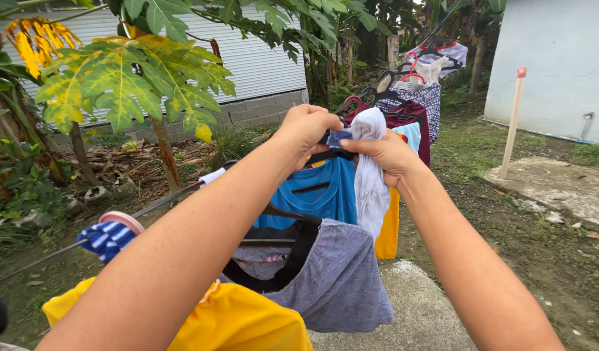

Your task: The person takes various items of clothing from a basket, including socks, a patterned top, and a dress, and hangs them onto a clothesline using hangers.

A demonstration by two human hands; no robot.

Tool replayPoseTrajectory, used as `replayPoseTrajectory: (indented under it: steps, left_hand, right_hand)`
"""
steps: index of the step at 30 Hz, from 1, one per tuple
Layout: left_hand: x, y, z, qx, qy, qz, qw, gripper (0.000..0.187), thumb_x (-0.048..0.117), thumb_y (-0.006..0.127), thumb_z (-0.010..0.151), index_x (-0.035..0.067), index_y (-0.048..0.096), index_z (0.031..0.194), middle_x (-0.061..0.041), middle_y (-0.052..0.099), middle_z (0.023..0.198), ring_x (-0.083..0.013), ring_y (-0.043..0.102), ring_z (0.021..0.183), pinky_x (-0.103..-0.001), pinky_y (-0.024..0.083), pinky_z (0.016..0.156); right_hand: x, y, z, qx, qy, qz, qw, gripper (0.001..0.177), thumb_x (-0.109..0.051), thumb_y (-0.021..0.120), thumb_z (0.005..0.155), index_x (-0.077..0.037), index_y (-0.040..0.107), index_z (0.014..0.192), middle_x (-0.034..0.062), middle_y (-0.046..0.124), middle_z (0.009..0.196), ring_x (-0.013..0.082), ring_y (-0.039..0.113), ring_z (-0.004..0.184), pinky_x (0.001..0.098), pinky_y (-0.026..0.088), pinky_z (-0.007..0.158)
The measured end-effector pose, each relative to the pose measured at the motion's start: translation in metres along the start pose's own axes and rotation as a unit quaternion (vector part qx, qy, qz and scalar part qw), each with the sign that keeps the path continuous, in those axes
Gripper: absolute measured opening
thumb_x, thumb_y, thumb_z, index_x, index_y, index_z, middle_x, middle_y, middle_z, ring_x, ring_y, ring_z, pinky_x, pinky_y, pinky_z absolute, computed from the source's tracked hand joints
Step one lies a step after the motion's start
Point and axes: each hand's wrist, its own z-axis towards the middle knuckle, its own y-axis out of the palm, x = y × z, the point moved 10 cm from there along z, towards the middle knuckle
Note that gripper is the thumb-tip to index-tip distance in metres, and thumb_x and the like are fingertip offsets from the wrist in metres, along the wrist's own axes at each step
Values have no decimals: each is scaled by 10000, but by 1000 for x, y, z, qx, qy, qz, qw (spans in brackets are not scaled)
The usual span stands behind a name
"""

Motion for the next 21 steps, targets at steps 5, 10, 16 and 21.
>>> replayPoseTrajectory:
  steps: [5,10,16,21]
  left_hand:
    - [-1,-34,18,79,34,85,993,366,-84,728,674,42,726,1018,-131,718,853,-222,650,682,-358,527,551]
    - [7,-66,31,179,55,16,982,161,-37,652,805,26,738,926,-88,717,810,-216,687,707,-370,535,581]
    - [59,-55,4,116,287,440,843,228,-11,763,723,151,867,845,-81,706,864,-253,695,813,-382,533,713]
    - [69,-67,11,35,269,451,851,249,-54,747,649,132,835,789,-149,682,946,-350,714,865,-438,580,778]
  right_hand:
    - [15,9,19,-43,13,-24,999,302,-4,833,736,-135,699,974,-4,686,787,120,650,629,294,529,542]
    - [33,19,47,-112,49,-76,990,261,-8,817,718,-106,723,941,-1,709,794,113,668,653,276,546,573]
    - [61,28,79,-181,83,-101,975,239,-60,868,747,-86,687,901,-2,669,766,108,605,606,276,485,537]
    - [69,26,96,-139,100,10,985,227,-134,851,742,-122,701,912,-19,644,740,116,574,570,299,480,499]
